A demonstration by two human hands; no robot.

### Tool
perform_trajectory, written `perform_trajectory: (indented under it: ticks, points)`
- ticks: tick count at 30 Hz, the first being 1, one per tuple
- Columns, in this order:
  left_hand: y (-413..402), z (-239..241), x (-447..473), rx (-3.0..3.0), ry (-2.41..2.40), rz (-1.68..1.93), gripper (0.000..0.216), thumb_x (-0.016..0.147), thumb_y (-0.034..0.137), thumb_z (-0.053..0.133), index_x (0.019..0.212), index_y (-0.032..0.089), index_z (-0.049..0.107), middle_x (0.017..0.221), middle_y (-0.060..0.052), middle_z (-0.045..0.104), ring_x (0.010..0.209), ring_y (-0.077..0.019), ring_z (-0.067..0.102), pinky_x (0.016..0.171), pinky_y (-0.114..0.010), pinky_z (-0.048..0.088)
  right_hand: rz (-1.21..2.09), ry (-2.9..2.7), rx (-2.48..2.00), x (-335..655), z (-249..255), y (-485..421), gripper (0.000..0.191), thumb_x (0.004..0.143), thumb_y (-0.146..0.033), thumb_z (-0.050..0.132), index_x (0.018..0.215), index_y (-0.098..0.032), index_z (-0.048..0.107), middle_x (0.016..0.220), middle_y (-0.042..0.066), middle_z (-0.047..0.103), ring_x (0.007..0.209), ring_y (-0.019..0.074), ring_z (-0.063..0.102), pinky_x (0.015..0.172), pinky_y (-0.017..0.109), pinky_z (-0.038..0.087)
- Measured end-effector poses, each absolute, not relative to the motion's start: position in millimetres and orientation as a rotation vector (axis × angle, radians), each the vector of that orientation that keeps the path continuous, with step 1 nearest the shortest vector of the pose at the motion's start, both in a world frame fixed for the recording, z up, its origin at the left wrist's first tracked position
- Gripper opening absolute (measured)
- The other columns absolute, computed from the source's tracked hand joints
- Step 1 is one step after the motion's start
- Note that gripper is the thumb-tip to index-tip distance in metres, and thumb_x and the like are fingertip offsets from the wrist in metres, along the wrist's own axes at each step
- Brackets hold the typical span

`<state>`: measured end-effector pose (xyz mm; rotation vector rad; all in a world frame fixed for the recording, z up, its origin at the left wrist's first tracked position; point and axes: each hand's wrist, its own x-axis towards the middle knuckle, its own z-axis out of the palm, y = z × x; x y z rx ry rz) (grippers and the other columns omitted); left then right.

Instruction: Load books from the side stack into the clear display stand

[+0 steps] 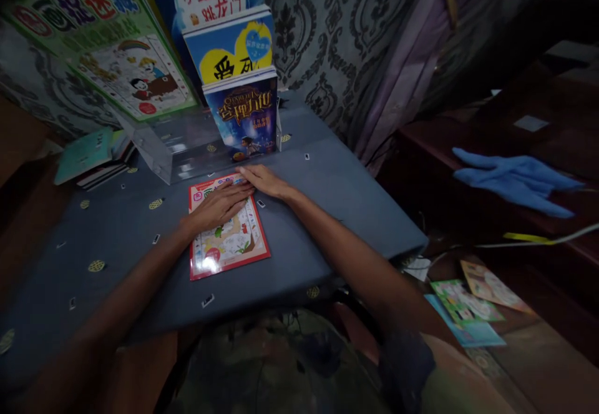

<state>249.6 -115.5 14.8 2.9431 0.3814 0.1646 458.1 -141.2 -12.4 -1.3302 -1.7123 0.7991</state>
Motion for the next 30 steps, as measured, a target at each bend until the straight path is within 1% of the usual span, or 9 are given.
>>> perform_trajectory:
  ticks: [2, 5, 8, 11, 15, 19, 22, 26, 30]
  points:
    - [-121, 15, 248, 2.946, 0.348, 0.139, 0.049, 0.107, 0.037, 0.026, 0.147, 0.018, 0.049, 0.154, -0.008, 0.050, 0.148, -0.0196, 0.039, 0.124, -0.049, 0.024, 0.754, -1.756, -1.339, 457, -12, -142, 0.060, 0.099, -0.065, 0.038, 0.125, -0.022, 0.071, 0.128, 0.005, 0.072, 0.126, 0.0269, 0.062, 0.112, 0.044, 0.044]
    - [-132, 16, 244, 2.948, 0.300, 0.110, 0.050, 0.108, 0.038, 0.026, 0.148, 0.018, 0.048, 0.155, -0.008, 0.048, 0.148, -0.0195, 0.038, 0.125, -0.049, 0.022, 0.702, -1.800, -1.327, 455, -12, -144, 0.058, 0.100, -0.064, 0.039, 0.124, -0.023, 0.072, 0.135, 0.005, 0.068, 0.132, 0.0260, 0.057, 0.115, 0.043, 0.041]
    - [-143, 18, 240, 2.935, 0.231, 0.087, 0.050, 0.108, 0.040, 0.027, 0.149, 0.019, 0.047, 0.156, -0.008, 0.047, 0.149, -0.0188, 0.037, 0.126, -0.049, 0.018, 0.671, -1.822, -1.322, 453, -12, -145, 0.054, 0.100, -0.060, 0.043, 0.125, -0.022, 0.072, 0.139, 0.005, 0.065, 0.135, 0.0257, 0.055, 0.117, 0.042, 0.038]
    - [-156, 19, 235, 2.912, 0.178, 0.049, 0.050, 0.108, 0.041, 0.027, 0.149, 0.020, 0.047, 0.156, -0.007, 0.047, 0.149, -0.0185, 0.036, 0.127, -0.049, 0.014, 0.662, -1.835, -1.334, 452, -13, -145, 0.047, 0.100, -0.054, 0.047, 0.125, -0.023, 0.071, 0.139, 0.003, 0.065, 0.137, 0.0241, 0.053, 0.118, 0.041, 0.037]
    - [-178, 26, 230, 2.858, 0.117, -0.014, 0.049, 0.107, 0.042, 0.029, 0.151, 0.025, 0.044, 0.157, -0.004, 0.045, 0.151, -0.0183, 0.033, 0.127, -0.049, 0.013, 0.639, -1.850, -1.336, 449, -14, -147, 0.042, 0.100, -0.048, 0.048, 0.125, -0.024, 0.071, 0.140, 0.003, 0.064, 0.138, 0.0222, 0.052, 0.118, 0.038, 0.037]
    - [-198, 32, 225, 2.806, 0.031, -0.100, 0.047, 0.107, 0.040, 0.031, 0.152, 0.029, 0.042, 0.157, 0.000, 0.046, 0.152, -0.0168, 0.030, 0.128, -0.046, 0.010, 0.575, -1.902, -1.340, 448, -14, -149, 0.040, 0.100, -0.039, 0.047, 0.129, -0.022, 0.069, 0.144, 0.004, 0.062, 0.138, 0.0234, 0.052, 0.118, 0.041, 0.037]
    - [-205, 32, 223, 2.777, -0.013, -0.121, 0.048, 0.106, 0.040, 0.036, 0.152, 0.029, 0.042, 0.157, 0.000, 0.046, 0.153, -0.0171, 0.028, 0.128, -0.045, 0.009, 0.547, -1.929, -1.343, 447, -13, -152, 0.042, 0.099, -0.034, 0.048, 0.131, -0.017, 0.067, 0.147, 0.009, 0.058, 0.138, 0.0265, 0.052, 0.117, 0.042, 0.038]
    - [-206, 29, 223, 2.780, -0.035, -0.099, 0.045, 0.105, 0.035, 0.039, 0.150, 0.029, 0.045, 0.155, 0.000, 0.047, 0.152, -0.0175, 0.029, 0.128, -0.046, 0.011, 0.520, -1.949, -1.322, 446, -13, -156, 0.047, 0.099, -0.036, 0.047, 0.133, -0.010, 0.065, 0.147, 0.015, 0.057, 0.138, 0.0301, 0.051, 0.116, 0.046, 0.039]
    - [-207, 26, 224, 2.807, -0.010, -0.048, 0.041, 0.106, 0.032, 0.038, 0.144, 0.028, 0.052, 0.153, -0.001, 0.051, 0.151, -0.0173, 0.032, 0.128, -0.046, 0.013, 0.543, -1.901, -1.286, 448, -17, -154, 0.045, 0.098, -0.043, 0.051, 0.130, -0.016, 0.067, 0.145, 0.013, 0.059, 0.136, 0.0290, 0.054, 0.115, 0.049, 0.040]
